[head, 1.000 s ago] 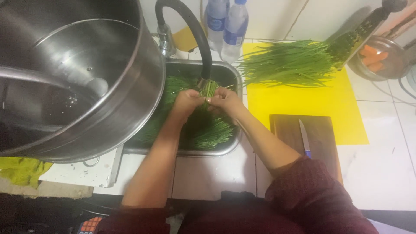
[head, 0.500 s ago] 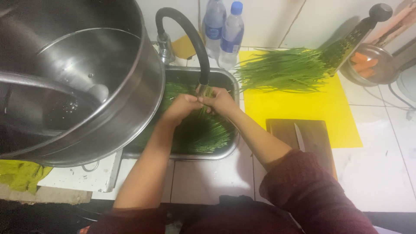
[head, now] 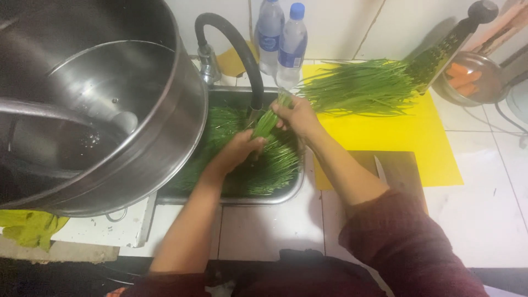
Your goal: The recorder is washing a large bundle of green leaves in a kitchen sink under running water.
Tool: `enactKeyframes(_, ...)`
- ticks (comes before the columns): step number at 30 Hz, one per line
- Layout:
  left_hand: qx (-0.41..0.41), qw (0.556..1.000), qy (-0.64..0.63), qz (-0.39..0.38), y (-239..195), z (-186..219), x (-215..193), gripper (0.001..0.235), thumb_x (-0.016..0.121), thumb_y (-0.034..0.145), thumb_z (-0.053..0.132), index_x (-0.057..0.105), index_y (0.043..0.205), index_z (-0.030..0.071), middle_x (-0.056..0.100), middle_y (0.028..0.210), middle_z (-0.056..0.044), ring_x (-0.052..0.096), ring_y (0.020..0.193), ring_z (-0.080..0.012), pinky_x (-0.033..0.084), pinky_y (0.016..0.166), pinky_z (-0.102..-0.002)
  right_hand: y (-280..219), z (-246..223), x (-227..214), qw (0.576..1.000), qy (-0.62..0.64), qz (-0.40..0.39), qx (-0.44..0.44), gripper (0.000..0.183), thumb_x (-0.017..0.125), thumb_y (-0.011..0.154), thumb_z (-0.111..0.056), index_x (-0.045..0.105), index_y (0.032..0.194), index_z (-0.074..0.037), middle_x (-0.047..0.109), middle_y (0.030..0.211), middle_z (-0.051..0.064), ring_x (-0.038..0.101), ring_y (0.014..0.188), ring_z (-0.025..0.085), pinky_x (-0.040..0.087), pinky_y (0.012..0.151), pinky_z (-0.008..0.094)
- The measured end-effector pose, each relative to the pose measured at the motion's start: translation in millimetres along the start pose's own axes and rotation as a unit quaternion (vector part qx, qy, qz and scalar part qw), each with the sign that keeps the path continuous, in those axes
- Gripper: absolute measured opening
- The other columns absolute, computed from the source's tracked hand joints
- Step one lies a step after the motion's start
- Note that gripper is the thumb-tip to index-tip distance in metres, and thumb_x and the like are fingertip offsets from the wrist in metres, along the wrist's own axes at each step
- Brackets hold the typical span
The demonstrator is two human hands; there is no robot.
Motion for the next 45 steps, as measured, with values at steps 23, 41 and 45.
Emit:
enactKeyframes(23,0.009,0.988,0.143,0.063,-29.3,-28.6,-42.2,0.041,0.065,0.097,0.024,0.059,0.129,-0.001,0.06,0.118,-0.019,0.057,0.106,-0.0269,0.048,0.086,-0.036,-6.6,-60.3,-141.5,0.991,0.074,0.097,-0.063,0.017,0.07,0.102,-0.014,0.066,0.111,0.0,0.068,0.089,0.006,0.061,0.061,0.013,0.051,0.055,0.027)
enactKeyframes(41,-0.021,0.821,-0.137,0.554,158.8,-76.0,-129.1,0.075,0.041,0.1,0.062,0.042,0.156,0.011,0.041,0.161,-0.014,0.043,0.144,-0.0303,0.033,0.119,-0.042,-30.4,-32.1,-116.3,0.992,0.089,0.086,0.01,0.021,0.07,0.096,-0.014,0.067,0.11,0.001,0.065,0.088,0.005,0.06,0.063,0.015,0.052,0.062,0.031)
enactKeyframes(45,0.072,0.8,-0.167,0.572,174.4,-101.6,-145.4,0.069,0.043,0.104,0.056,0.045,0.154,0.009,0.047,0.159,-0.017,0.05,0.144,-0.0293,0.037,0.119,-0.038,-20.6,-33.8,-104.1,0.994,0.084,0.074,0.01,0.018,0.069,0.096,-0.013,0.067,0.108,-0.001,0.07,0.096,0.004,0.06,0.064,0.015,0.053,0.064,0.03)
Point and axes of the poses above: each hand's wrist, its own y-axis towards the middle knuckle, its own x-axis out of the palm, z = x × y, the point moved 1 cm from there along y, towards the middle knuckle
